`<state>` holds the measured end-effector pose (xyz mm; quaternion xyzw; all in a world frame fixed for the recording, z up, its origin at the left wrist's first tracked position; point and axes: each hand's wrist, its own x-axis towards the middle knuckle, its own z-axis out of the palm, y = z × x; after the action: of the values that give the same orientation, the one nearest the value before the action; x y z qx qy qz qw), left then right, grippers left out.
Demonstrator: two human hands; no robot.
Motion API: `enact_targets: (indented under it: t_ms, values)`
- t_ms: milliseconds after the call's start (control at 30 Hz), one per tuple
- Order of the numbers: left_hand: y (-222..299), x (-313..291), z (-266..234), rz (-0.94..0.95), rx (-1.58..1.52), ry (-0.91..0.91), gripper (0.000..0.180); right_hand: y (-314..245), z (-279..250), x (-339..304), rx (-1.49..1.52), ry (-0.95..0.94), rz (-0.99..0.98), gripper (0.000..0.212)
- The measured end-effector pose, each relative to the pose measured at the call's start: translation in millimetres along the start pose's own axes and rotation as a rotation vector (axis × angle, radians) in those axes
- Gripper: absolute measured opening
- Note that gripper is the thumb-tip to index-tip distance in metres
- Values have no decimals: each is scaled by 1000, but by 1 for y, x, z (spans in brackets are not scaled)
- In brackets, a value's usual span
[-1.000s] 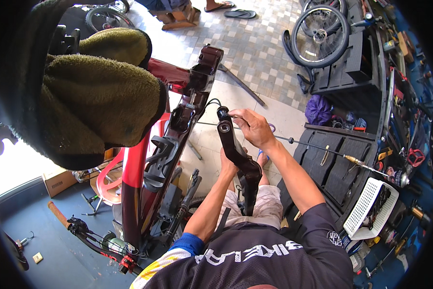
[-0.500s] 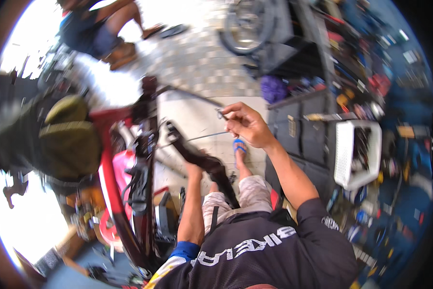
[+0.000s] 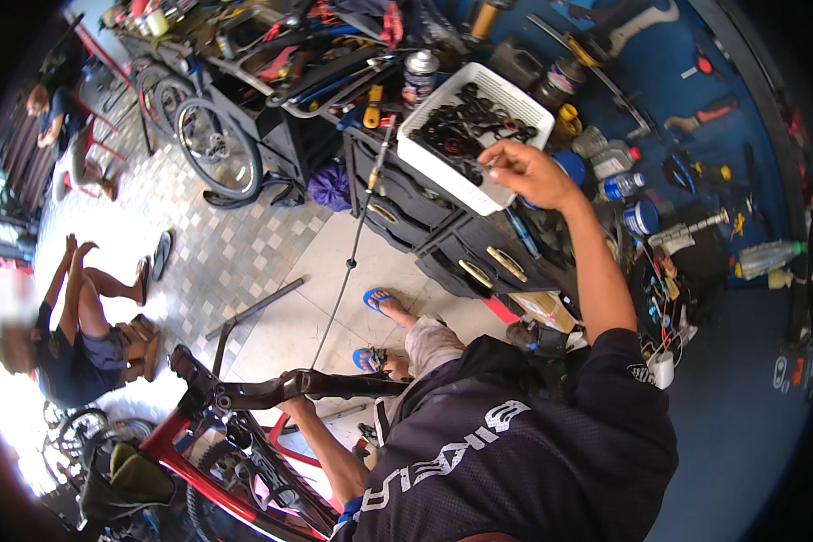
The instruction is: The person assembles a bicycle fork onto a red bicycle frame. They insert a grease tube into the fork steerer, then repeatedly insert and tighten small hardware pieces into the fork crown using a screwdriver and pliers. The person works in a bike workshop with tools and parts visible on a workbench.
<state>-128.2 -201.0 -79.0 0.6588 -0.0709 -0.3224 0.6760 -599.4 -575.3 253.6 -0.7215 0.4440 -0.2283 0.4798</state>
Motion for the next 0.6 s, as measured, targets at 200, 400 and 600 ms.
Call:
enact_targets:
  t_ms: [200, 400, 600]
  values:
    - [0, 15, -14, -63, -31, 59, 29, 25, -60, -82, -81, 156, 226, 26]
    - [24, -1, 24, -331, -115, 9, 25, 100, -74, -168, -122, 165, 531, 25]
    - [27, 6, 13, -238, -18, 24, 26, 155, -47, -164, -25, 214, 507, 25]
